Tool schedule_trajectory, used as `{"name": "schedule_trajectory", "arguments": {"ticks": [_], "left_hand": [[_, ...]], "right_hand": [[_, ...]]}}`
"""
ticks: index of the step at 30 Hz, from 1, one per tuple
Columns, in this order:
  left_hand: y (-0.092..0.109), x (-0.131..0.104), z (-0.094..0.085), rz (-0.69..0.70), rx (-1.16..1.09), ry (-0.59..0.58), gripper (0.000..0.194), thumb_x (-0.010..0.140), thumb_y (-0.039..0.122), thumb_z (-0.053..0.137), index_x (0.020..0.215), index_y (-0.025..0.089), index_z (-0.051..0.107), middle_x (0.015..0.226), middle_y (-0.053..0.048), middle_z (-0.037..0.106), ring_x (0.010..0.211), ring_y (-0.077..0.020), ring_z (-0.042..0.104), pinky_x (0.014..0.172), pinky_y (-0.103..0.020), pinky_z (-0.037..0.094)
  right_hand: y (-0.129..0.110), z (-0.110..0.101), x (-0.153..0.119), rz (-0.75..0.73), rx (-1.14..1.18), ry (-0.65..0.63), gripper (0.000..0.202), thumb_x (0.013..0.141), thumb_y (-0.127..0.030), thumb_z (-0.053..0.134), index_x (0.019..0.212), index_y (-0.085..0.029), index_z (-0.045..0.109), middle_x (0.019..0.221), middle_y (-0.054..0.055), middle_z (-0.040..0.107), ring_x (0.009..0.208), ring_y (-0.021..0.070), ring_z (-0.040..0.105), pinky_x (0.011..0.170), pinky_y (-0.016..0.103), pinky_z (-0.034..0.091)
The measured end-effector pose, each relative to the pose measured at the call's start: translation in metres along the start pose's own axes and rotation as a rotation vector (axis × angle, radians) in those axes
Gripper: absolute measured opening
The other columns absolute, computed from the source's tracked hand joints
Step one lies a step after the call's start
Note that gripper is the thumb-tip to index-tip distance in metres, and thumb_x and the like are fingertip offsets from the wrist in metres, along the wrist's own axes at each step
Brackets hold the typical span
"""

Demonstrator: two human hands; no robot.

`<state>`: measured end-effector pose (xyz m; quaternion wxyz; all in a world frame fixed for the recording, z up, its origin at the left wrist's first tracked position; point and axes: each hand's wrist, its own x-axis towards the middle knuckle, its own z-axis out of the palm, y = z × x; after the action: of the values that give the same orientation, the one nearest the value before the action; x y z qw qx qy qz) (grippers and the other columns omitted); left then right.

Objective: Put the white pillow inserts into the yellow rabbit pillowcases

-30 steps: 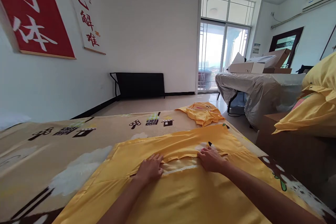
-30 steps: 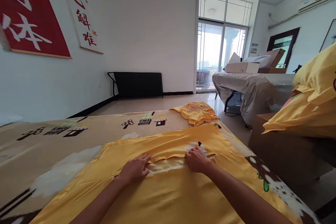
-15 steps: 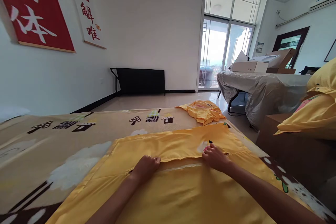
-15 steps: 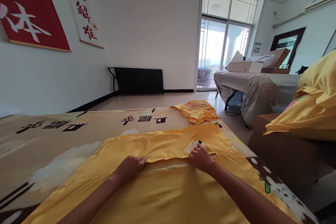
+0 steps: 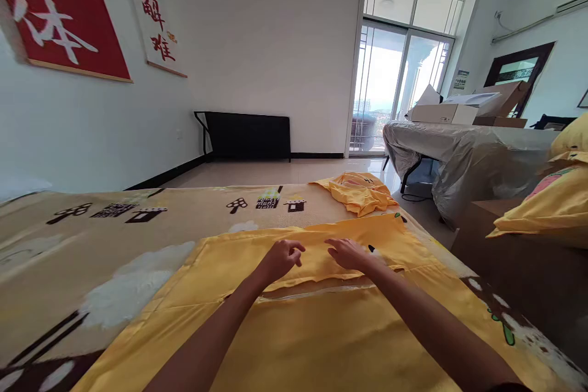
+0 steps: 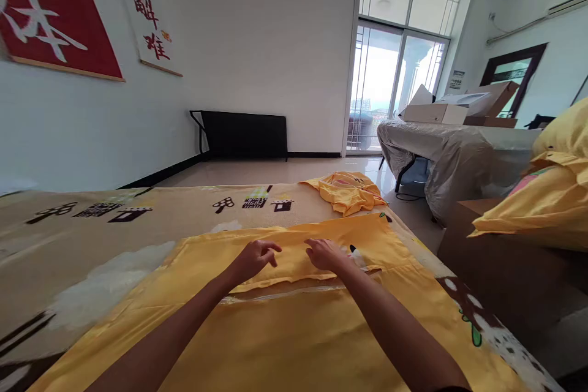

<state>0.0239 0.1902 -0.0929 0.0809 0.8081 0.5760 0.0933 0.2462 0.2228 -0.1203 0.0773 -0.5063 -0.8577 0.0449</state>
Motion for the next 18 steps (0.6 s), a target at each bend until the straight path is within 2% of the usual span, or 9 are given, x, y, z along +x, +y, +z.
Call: {"name": "schedule_trajectory", "arguments": {"ticks": [3,5,8,11,13,16,18], "left_hand": [[0.007,0.043,0.019,-0.098,-0.025,0.035,0.042,0.09,0.021,0.035,0.127,0.013,0.052,0.125,-0.012,0.06,0.113,-0.0185,0.057,0.096,-0.032,0.043],[0.003,0.061,0.037,-0.167,-0.012,0.028,0.044,0.092,0.025,0.037,0.133,0.013,0.046,0.139,-0.014,0.048,0.127,-0.0212,0.046,0.105,-0.041,0.035],[-0.021,0.067,0.06,-0.267,0.034,0.018,0.05,0.094,0.033,0.029,0.142,0.021,0.034,0.151,-0.008,0.028,0.139,-0.0212,0.025,0.113,-0.048,0.02],[-0.064,0.056,0.067,-0.344,0.091,0.034,0.054,0.094,0.043,0.02,0.146,0.029,0.023,0.156,0.0,0.012,0.143,-0.0178,0.011,0.115,-0.05,0.008],[-0.098,0.043,0.062,-0.412,0.13,0.039,0.056,0.093,0.046,0.017,0.147,0.031,0.019,0.156,0.001,0.007,0.144,-0.018,0.008,0.114,-0.052,0.007],[-0.146,0.016,0.046,-0.528,0.194,0.046,0.059,0.092,0.046,0.014,0.148,0.025,0.015,0.156,-0.004,0.004,0.144,-0.0215,0.007,0.112,-0.055,0.01],[-0.169,-0.008,0.032,-0.569,0.239,0.055,0.062,0.091,0.045,0.015,0.148,0.019,0.018,0.155,-0.01,0.011,0.143,-0.0264,0.013,0.11,-0.058,0.017]], "right_hand": [[-0.029,0.022,0.041,-0.022,0.1,-0.033,0.052,0.092,-0.028,0.033,0.143,-0.021,0.034,0.145,0.007,0.041,0.131,0.0182,0.04,0.103,0.033,0.036],[-0.041,0.039,0.057,-0.026,0.142,-0.042,0.054,0.094,-0.029,0.029,0.147,-0.021,0.025,0.151,0.006,0.03,0.137,0.0169,0.029,0.108,0.037,0.03],[-0.032,0.054,0.063,-0.023,0.165,-0.06,0.055,0.096,-0.04,0.023,0.148,-0.022,0.022,0.154,0.005,0.021,0.142,0.0171,0.017,0.113,0.042,0.018],[0.013,0.054,0.053,0.022,0.139,-0.086,0.057,0.095,-0.05,0.019,0.147,-0.028,0.023,0.155,0.0,0.014,0.143,0.0154,0.009,0.115,0.042,0.008],[0.052,0.047,0.04,0.097,0.097,-0.092,0.058,0.095,-0.052,0.017,0.148,-0.029,0.018,0.156,-0.001,0.008,0.143,0.0145,0.004,0.115,0.041,0.003],[0.107,0.034,0.014,0.241,0.018,-0.082,0.06,0.094,-0.053,0.021,0.148,-0.028,0.017,0.156,0.0,0.007,0.144,0.0152,0.002,0.114,0.042,-0.001],[0.133,0.026,-0.002,0.34,-0.024,-0.067,0.06,0.093,-0.052,0.025,0.148,-0.029,0.018,0.156,-0.001,0.006,0.144,0.0165,0.003,0.114,0.045,-0.001]]}}
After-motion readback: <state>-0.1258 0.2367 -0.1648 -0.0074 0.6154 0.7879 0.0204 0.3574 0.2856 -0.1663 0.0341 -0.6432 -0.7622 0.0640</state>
